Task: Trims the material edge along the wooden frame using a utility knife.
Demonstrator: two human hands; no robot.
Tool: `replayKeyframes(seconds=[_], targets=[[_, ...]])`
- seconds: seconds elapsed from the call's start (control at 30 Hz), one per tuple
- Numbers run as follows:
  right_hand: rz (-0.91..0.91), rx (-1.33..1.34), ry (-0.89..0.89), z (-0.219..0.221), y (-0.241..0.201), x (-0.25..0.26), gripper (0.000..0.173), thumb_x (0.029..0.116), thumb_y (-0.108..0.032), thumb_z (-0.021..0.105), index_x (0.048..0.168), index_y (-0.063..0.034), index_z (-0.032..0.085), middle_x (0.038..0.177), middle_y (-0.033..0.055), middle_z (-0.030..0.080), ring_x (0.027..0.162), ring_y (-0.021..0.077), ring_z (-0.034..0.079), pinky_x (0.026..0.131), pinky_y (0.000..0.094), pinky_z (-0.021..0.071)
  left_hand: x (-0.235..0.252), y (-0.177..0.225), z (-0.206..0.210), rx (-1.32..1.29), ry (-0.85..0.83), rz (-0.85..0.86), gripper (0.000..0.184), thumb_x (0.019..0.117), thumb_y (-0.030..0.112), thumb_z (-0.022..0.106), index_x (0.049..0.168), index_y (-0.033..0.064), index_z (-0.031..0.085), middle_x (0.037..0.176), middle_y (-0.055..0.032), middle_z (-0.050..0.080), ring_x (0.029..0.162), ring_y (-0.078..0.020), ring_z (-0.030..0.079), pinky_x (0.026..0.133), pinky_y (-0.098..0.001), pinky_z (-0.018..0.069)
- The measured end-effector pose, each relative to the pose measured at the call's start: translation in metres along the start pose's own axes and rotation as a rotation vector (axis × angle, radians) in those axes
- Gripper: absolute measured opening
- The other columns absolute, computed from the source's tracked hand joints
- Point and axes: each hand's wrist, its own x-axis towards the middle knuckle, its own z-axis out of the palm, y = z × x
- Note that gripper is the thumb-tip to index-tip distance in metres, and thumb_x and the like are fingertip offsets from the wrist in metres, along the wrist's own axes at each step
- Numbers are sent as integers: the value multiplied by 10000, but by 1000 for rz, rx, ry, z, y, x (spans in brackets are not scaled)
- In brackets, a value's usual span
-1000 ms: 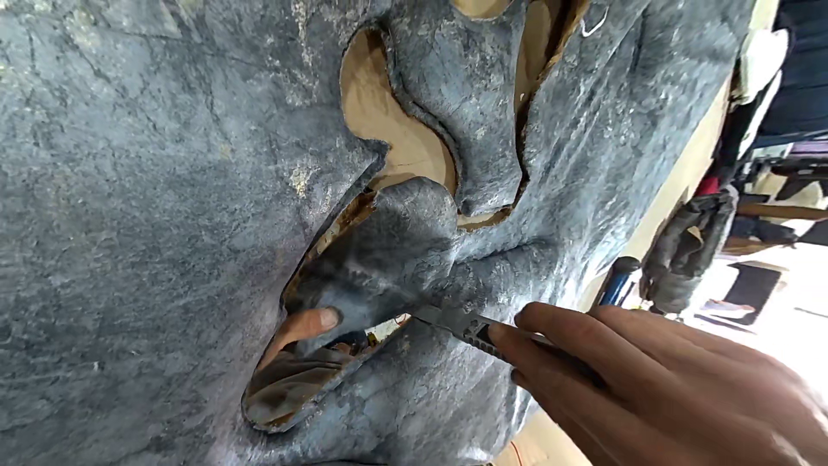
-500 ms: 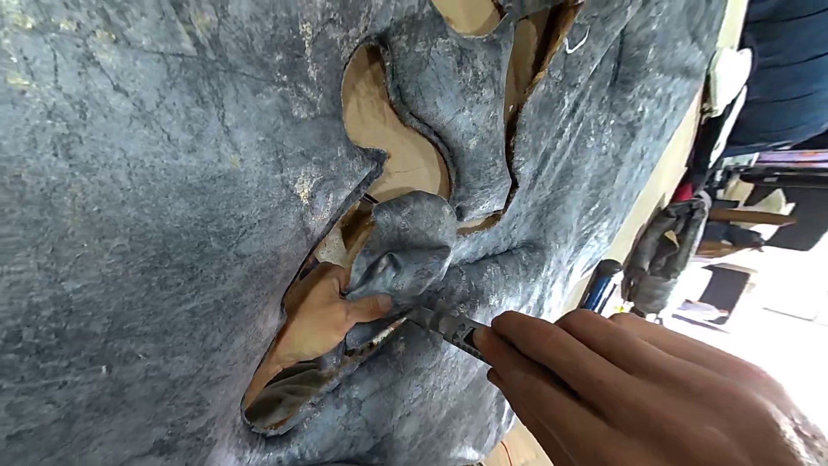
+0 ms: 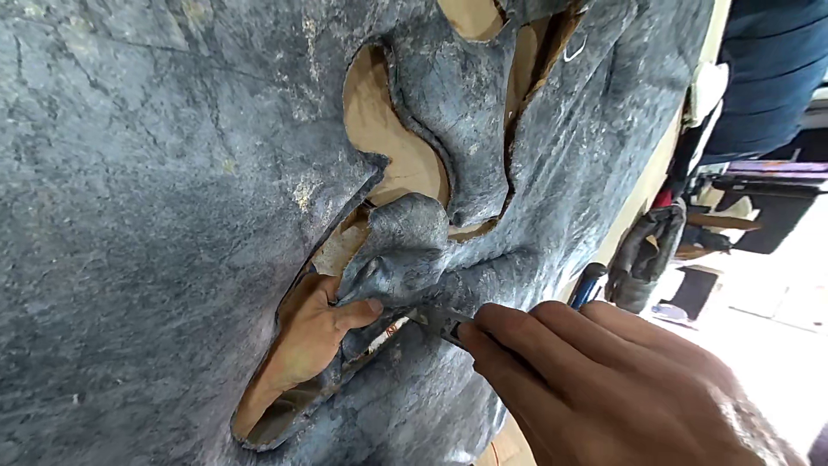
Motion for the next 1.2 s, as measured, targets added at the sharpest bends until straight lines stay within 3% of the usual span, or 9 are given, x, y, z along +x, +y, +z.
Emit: replayKeyframes(seconds=[0.37, 0.53, 0.63, 0.77, 0.93, 1.03, 1.2], targets=[[7, -27, -30, -10, -1, -4, 232, 1045, -104, 503, 1122, -76, 720, 981, 104, 692, 656, 243, 545, 552, 386, 363, -3, 1, -1, -11, 23, -13, 115, 886, 17, 705, 956, 90, 760, 842, -17, 761, 784, -78, 723, 736, -239, 607], [-12, -64, 12, -3, -5, -3, 242, 1037, -62, 483, 1094, -64, 718, 972, 105, 689, 650, 241, 546, 542, 386, 365, -3, -1, 0, -13, 28, 11, 95, 886, 8, 698, 902, 79, 759, 799, -34, 754, 732, -97, 720, 690, -249, 607], [-11, -68, -23, -12, -6, -8, 244, 1038, -55, 495, 1126, -59, 723, 985, 109, 700, 662, 241, 547, 559, 384, 364, -3, -1, 0, -22, 30, -13, 112, 905, 24, 695, 975, 82, 759, 845, -29, 762, 775, -92, 725, 728, -253, 611], [-19, -84, -1, -8, -7, -4, 258, 1031, -26, 474, 1110, -57, 718, 993, 108, 694, 660, 241, 548, 551, 387, 367, -3, -3, 3, -29, 63, -6, 110, 903, 19, 686, 956, 78, 762, 837, -46, 760, 755, -116, 725, 697, -268, 613], [-10, -55, -1, -13, -2, -2, 224, 1048, -103, 510, 1117, -65, 719, 984, 118, 694, 659, 253, 551, 549, 393, 365, -5, 0, 1, -78, 24, -32, 137, 926, 8, 671, 1022, 67, 750, 878, -44, 766, 799, -102, 731, 754, -255, 614], [-16, -21, 79, 1, 4, 3, 219, 1040, -141, 511, 1052, -65, 716, 894, 102, 665, 645, 252, 554, 528, 390, 378, -5, 1, 4, -56, 52, -9, 141, 919, 3, 668, 999, 72, 761, 863, -38, 767, 781, -102, 730, 727, -254, 615], [22, 127, 28, -5, 39, 1, 262, 1019, -300, 553, 1101, -165, 763, 975, 46, 710, 737, 234, 658, 532, 403, 492, -1, 5, 3, -47, 68, 95, 160, 900, -30, 650, 958, 87, 742, 826, 16, 751, 738, -39, 702, 691, -199, 596]])
